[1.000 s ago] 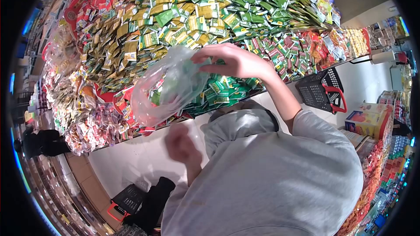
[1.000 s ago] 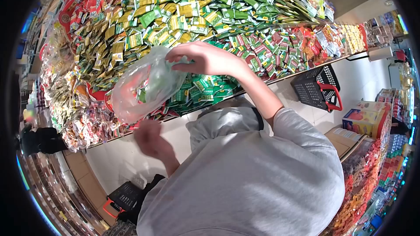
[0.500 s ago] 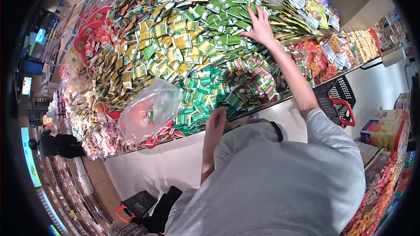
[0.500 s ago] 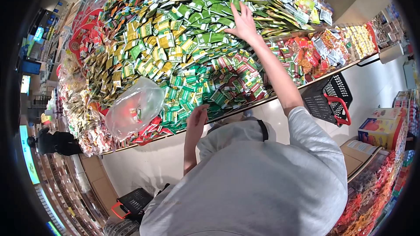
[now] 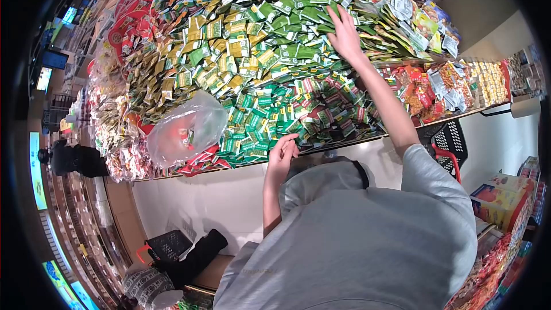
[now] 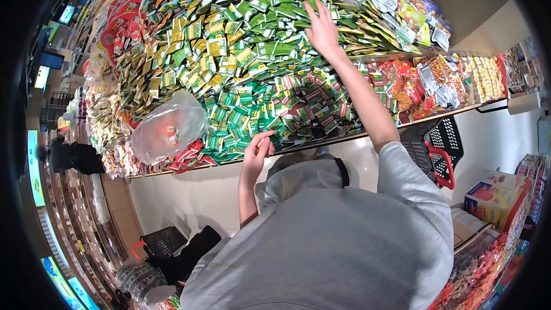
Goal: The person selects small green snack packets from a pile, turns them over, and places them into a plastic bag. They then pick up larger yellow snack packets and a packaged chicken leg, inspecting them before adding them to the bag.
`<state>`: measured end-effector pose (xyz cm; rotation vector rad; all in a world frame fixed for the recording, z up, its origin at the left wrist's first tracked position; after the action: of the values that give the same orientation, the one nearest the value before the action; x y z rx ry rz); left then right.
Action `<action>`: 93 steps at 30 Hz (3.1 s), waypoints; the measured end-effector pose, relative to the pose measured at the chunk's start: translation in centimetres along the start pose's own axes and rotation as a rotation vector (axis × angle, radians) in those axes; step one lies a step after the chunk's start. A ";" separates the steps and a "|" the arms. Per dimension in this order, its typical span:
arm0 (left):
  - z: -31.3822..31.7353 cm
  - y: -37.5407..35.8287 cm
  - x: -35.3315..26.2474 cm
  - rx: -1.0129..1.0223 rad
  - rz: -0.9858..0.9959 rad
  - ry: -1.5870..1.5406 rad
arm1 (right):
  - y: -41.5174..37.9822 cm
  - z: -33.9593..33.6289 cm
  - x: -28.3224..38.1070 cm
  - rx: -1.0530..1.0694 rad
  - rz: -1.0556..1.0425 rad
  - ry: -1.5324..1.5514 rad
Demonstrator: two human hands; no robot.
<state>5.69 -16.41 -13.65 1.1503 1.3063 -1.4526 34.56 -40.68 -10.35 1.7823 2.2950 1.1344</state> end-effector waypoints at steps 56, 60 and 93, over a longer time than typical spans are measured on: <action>-6.8 4.1 -4.7 -0.079 -0.053 -0.923 | -14.5 -1.5 19.1 0.292 0.909 1.272; -6.2 4.2 -4.3 -0.047 -0.015 -0.997 | -15.7 -1.6 18.6 0.347 0.963 1.342; -1.3 3.6 -3.8 -0.085 -0.040 -0.807 | -19.1 -4.4 16.8 0.244 1.063 1.492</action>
<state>10.11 -15.44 -10.75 0.3862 0.8020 -1.6223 10.95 -30.30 -10.91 2.9172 1.4737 3.3455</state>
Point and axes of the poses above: each hand's wrist, its own y-axis towards the middle knuckle, its own z-axis out of the palm, x = y × z, the point moved 4 cm from there along y, towards the middle knuckle
